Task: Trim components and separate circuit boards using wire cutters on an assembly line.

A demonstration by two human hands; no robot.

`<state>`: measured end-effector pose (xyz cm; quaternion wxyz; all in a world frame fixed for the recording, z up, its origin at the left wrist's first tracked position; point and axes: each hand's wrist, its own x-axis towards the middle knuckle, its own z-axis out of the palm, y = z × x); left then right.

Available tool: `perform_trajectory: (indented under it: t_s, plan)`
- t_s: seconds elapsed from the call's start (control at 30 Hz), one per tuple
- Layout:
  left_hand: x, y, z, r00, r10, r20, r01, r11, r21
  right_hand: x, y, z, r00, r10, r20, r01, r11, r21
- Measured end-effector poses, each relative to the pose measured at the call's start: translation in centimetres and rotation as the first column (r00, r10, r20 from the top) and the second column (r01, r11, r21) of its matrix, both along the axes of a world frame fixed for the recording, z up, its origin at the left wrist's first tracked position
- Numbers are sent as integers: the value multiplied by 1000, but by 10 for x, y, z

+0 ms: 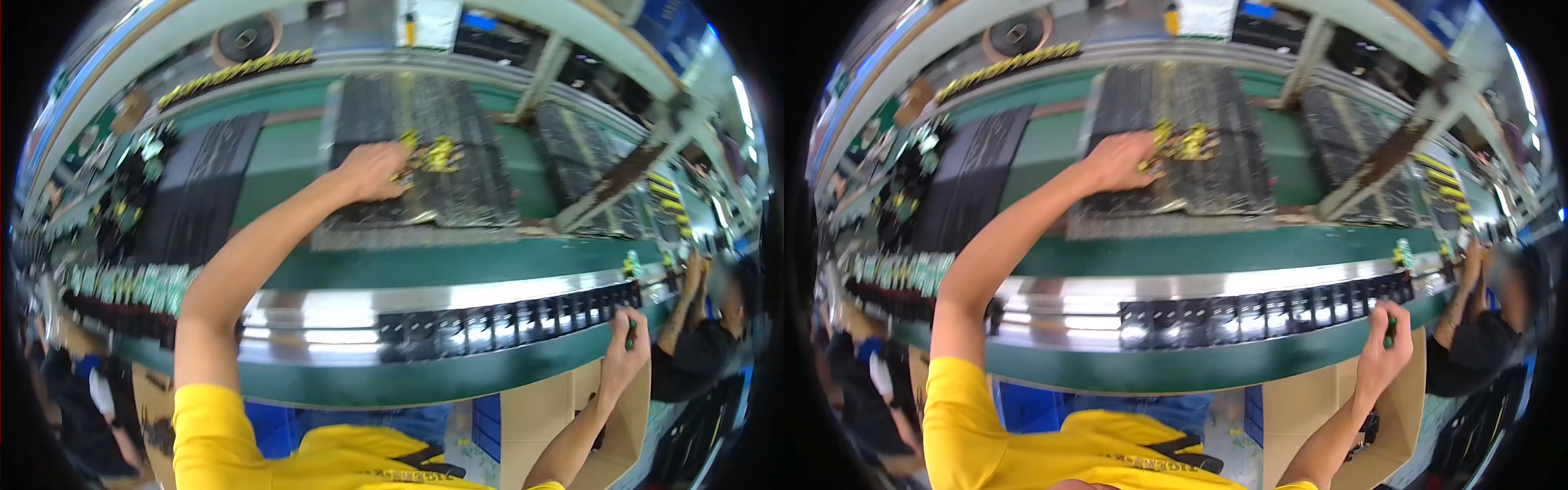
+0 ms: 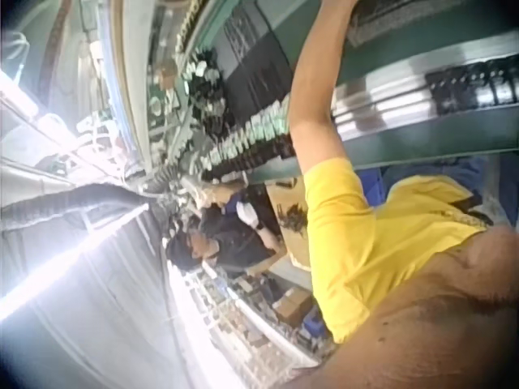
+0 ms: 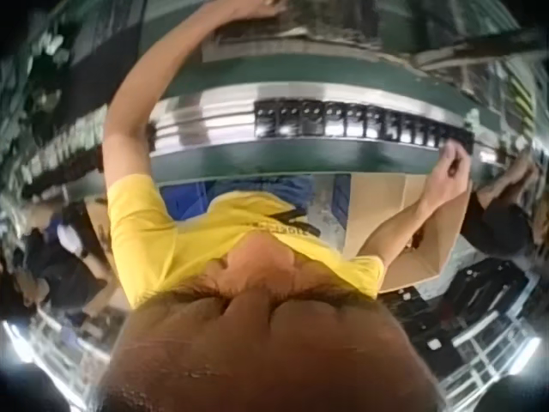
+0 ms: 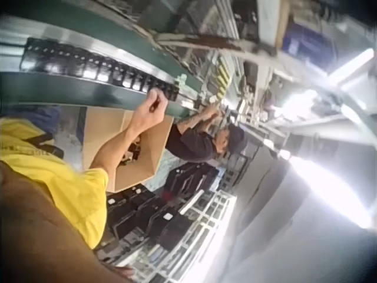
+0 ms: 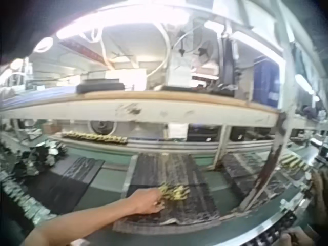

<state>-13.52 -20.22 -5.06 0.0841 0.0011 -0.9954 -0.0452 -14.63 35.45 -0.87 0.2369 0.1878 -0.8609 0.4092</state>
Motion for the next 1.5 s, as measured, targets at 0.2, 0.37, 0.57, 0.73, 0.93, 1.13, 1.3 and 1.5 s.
perform_trajectory:
  t_s: [0.2,0.37,0.57,0.73,0.93,1.13,1.3,1.5]
  plan:
    - [72,77,70,983,-172,-60,174,783,597,100,-97,18,839,502,209,-406,834,-373]
    - [184,148,94,945,-319,-68,243,549,799,126,-177,28,765,644,-8,-643,763,-66]
    - [236,158,106,944,-327,45,177,617,767,140,-169,24,648,760,48,-754,649,-104]
    - [248,174,102,952,-304,-26,210,592,778,139,-159,20,692,722,14,-697,673,-247]
    - [247,189,107,903,-431,7,107,239,965,147,-165,-3,656,754,-41,-509,402,-761]
    - [254,189,91,967,-234,-101,81,-92,992,154,-179,10,549,829,-104,-538,255,-803]
    - [251,154,105,993,-115,-11,62,451,890,161,-160,-9,766,630,128,-602,773,-201]
    - [236,145,71,998,0,69,-51,677,734,167,-168,-37,858,513,22,-494,813,307]
